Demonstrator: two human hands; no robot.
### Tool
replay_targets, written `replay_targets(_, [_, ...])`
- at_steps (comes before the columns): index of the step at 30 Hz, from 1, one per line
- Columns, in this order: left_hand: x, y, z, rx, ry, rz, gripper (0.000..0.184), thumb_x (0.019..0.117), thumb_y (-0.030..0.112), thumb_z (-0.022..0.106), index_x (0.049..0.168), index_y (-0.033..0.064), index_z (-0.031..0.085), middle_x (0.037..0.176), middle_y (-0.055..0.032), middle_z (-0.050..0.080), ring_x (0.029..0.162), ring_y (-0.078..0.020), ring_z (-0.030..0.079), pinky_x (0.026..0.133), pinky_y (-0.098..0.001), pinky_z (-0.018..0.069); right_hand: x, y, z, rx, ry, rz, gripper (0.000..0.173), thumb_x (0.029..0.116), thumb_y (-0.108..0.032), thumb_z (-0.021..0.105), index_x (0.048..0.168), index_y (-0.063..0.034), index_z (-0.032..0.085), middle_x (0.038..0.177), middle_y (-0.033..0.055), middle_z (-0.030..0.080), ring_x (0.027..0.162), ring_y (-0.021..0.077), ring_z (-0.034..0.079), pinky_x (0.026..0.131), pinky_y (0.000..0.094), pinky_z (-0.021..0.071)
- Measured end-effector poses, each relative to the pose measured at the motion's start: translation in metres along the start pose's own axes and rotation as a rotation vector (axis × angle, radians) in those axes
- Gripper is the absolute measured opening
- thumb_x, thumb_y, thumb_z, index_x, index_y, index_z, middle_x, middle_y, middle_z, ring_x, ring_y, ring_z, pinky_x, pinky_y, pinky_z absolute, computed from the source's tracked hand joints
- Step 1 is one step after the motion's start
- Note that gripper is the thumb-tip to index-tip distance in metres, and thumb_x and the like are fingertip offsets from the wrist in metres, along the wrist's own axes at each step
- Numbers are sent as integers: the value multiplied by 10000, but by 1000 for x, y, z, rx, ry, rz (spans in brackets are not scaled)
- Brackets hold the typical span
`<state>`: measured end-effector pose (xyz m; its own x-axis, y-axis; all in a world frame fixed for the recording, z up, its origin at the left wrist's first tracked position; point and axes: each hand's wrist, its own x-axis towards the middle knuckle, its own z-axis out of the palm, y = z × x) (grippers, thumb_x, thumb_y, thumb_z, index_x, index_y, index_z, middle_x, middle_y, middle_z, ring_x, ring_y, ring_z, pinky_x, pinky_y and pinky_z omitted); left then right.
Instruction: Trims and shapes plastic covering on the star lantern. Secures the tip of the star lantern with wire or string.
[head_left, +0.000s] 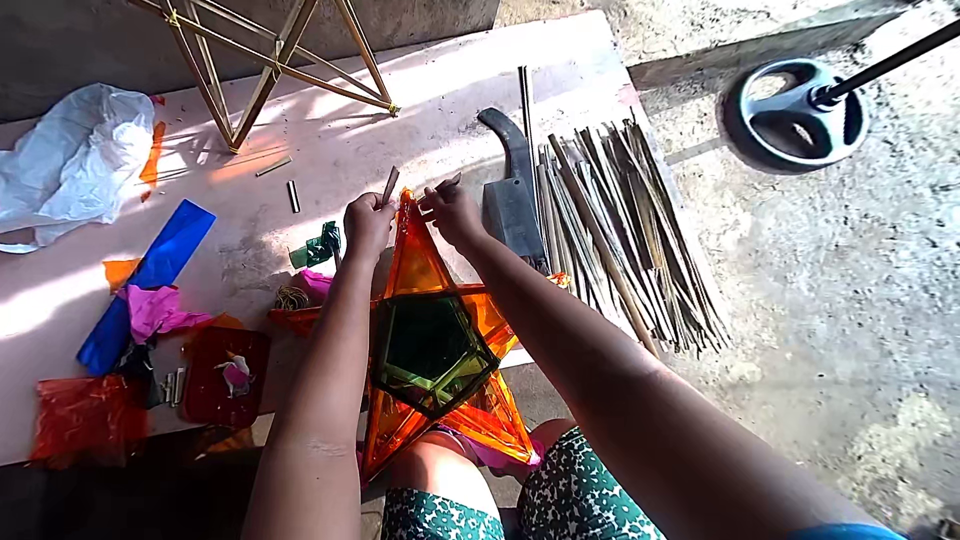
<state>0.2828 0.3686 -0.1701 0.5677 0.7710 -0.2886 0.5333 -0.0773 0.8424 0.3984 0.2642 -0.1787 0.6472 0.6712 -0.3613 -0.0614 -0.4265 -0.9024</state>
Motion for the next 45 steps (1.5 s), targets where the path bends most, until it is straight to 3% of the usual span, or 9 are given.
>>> replay_targets(4, [-6,9,-5,86,-28,41,253,1062,163,559,1224,22,692,1127,-147,706,949,-197,694,861,-389,563,0,5,-7,-53,-5,-78,260,1060,-225,571,1137,15,638,1014,124,725,871,194,712,825,408,567])
replay_targets(7, [-12,15,-9,176,-45,110,315,1103,157,460,1325,53,656,1292,-177,619,1026,-233,666,884,-391,552,-5,2,-12,-143,-20,-146,229,1050,-193,584,1142,8,642,1038,132,717,891,203,707,853,412,560])
replay_targets(12, [-12,15,-7,141,20,216,260,1042,139,580,1245,30,701,1087,-104,731,892,-142,673,844,-344,532,-14,-3,-18,-364,-21,-293,233,1045,-207,579,1128,-25,698,1078,143,719,936,247,708,891,461,549])
replay_targets(17, [-7,20,-1,64,12,146,265,945,112,723,1130,-23,591,940,-123,673,775,-171,650,759,-361,548,-18,-8,-20,-383,-30,-331,196,1015,-203,622,1085,-44,712,1069,123,726,933,234,711,884,464,556])
replay_targets(27, [-6,28,-3,264,-204,218,213,1018,79,566,1169,12,701,1139,-143,714,1025,-231,685,956,-448,524,-15,-14,-27,-401,-87,-301,230,1030,-241,603,1102,-51,710,987,112,733,919,237,710,886,486,545])
replay_targets(33, [-2,25,1,263,-199,306,232,959,187,727,1086,-7,714,976,-135,705,870,-233,653,865,-464,517,-11,-25,-29,-364,-115,-367,228,988,-214,675,1064,-5,728,1015,146,732,942,261,700,902,500,536])
replay_targets(36, [1,21,2,237,-192,333,223,989,195,685,1068,-12,706,968,-139,701,887,-231,658,868,-464,516,-8,-22,-28,-251,-113,-346,243,964,-208,716,1089,0,704,1099,149,673,887,212,661,843,419,545])
replay_targets(40, [6,18,4,146,-187,285,223,1053,176,567,1070,-10,689,975,-122,697,906,-186,655,885,-419,515,4,-10,-27,-162,-212,-306,338,1114,-231,428,1325,-15,581,1247,145,653,859,168,698,787,360,584])
replay_targets(45, [12,11,5,108,-179,259,240,1070,172,523,1063,-24,662,927,-133,665,857,-195,636,848,-420,514,4,-7,-25,-290,-203,-357,240,1047,-128,549,1189,-18,708,1150,146,688,951,203,688,907,398,552])
